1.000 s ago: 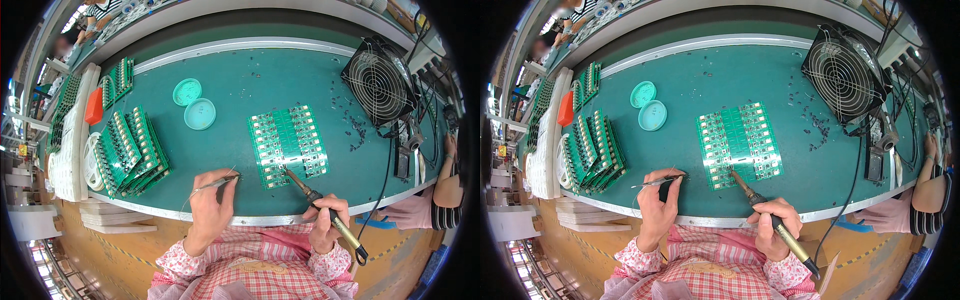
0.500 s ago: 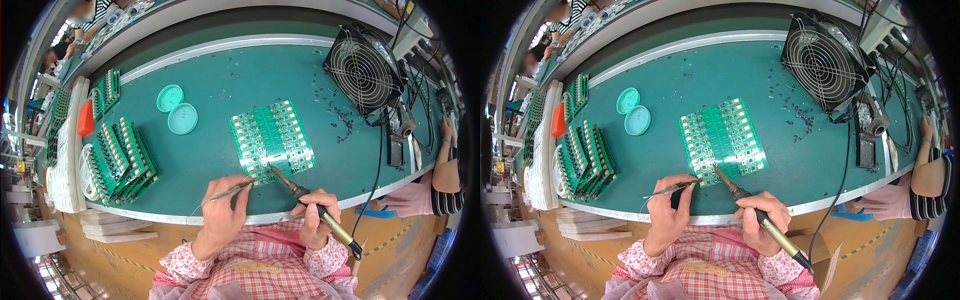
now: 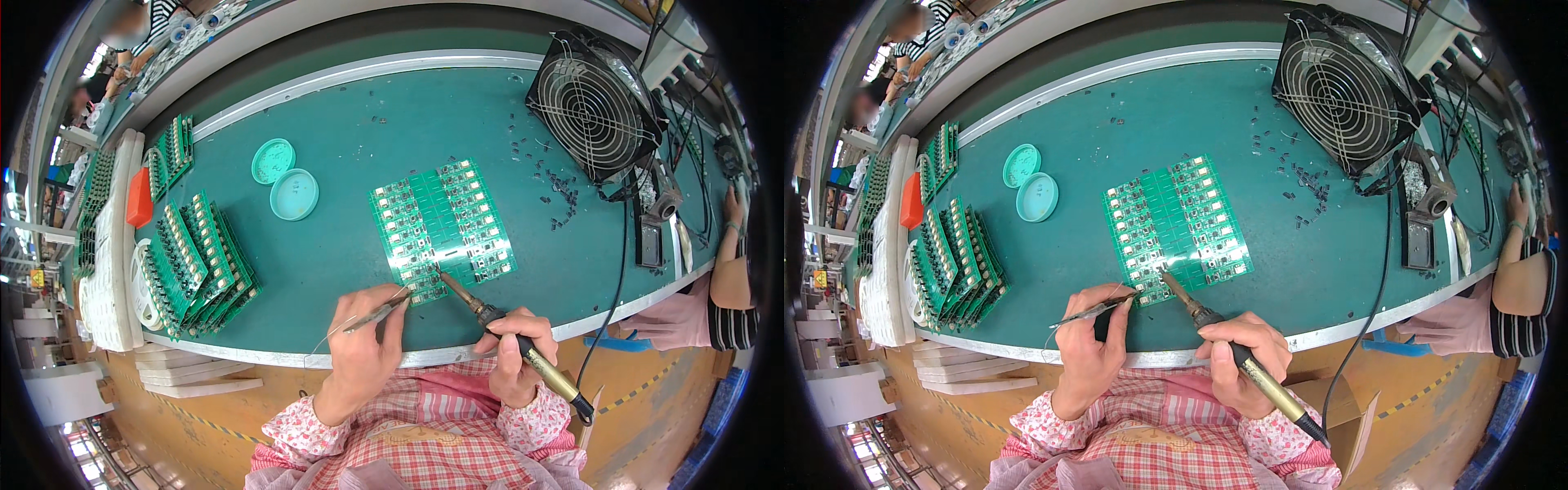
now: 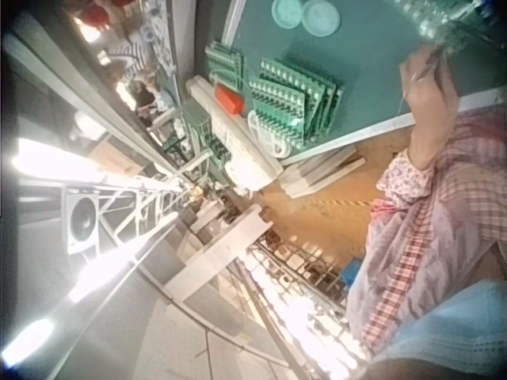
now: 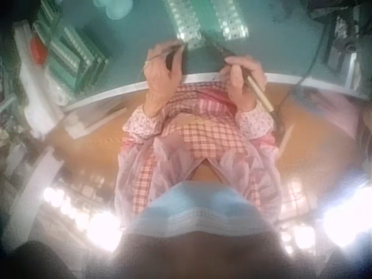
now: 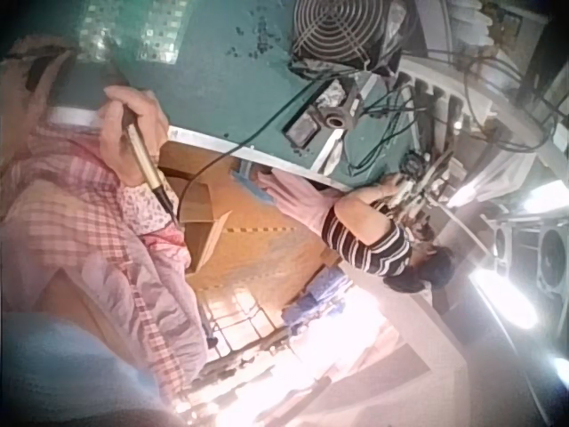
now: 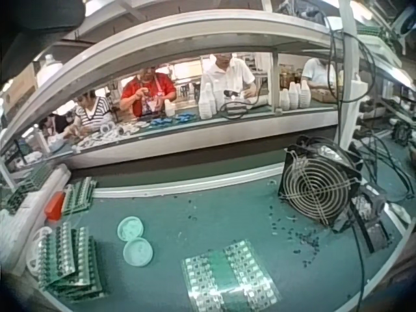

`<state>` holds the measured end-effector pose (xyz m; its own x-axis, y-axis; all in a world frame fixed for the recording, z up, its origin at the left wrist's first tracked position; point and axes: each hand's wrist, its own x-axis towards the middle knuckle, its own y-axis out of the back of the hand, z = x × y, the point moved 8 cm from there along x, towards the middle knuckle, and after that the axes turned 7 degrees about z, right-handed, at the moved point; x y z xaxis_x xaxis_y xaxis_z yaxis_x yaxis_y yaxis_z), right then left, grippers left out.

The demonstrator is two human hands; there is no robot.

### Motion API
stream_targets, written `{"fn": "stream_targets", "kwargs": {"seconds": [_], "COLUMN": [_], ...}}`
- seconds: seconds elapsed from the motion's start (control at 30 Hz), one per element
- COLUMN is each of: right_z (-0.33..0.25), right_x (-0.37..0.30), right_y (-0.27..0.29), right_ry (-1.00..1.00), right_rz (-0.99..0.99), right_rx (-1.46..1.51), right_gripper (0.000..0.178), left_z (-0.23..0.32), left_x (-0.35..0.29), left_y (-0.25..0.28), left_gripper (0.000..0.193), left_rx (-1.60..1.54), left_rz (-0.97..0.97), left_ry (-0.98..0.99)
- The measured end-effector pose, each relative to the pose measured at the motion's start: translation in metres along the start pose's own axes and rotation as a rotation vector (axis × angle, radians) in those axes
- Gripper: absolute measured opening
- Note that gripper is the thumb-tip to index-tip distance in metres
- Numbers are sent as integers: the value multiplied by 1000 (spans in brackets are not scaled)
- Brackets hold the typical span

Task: The person solders components onto a printed circuit board using a soldering iron and solder wire.

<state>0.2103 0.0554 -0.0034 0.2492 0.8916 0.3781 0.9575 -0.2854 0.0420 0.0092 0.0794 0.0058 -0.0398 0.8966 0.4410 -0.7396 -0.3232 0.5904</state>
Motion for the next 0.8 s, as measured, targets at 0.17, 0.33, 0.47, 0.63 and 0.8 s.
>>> {"fn": "stream_targets", "kwargs": {"seconds": [0.17, 0.33, 0.47, 0.63, 0.8], "right_z": [-6, -17, -23, -27, -25], "right_x": [3, 5, 4, 5, 5], "right_y": [-3, -5, -7, -10, -12], "right_ry": [46, 148, 220, 258, 216], "right_rz": [-45, -111, -122, -163, -133], "right_rx": [25, 77, 142, 141, 160], "right_gripper": [10, 11, 12, 13, 11], "left_z": [-1, -1, -2, 0, 0], "left_x": [-1, 0, -1, 0, 0], "left_y": [0, -1, 0, 0, 0], "left_gripper": [17, 18, 18, 19, 19], "left_rx": [-6, -4, 3, -1, 0], "left_rz": [3, 2, 9, 5, 7], "left_ry": [4, 6, -5, -23, -28]}}
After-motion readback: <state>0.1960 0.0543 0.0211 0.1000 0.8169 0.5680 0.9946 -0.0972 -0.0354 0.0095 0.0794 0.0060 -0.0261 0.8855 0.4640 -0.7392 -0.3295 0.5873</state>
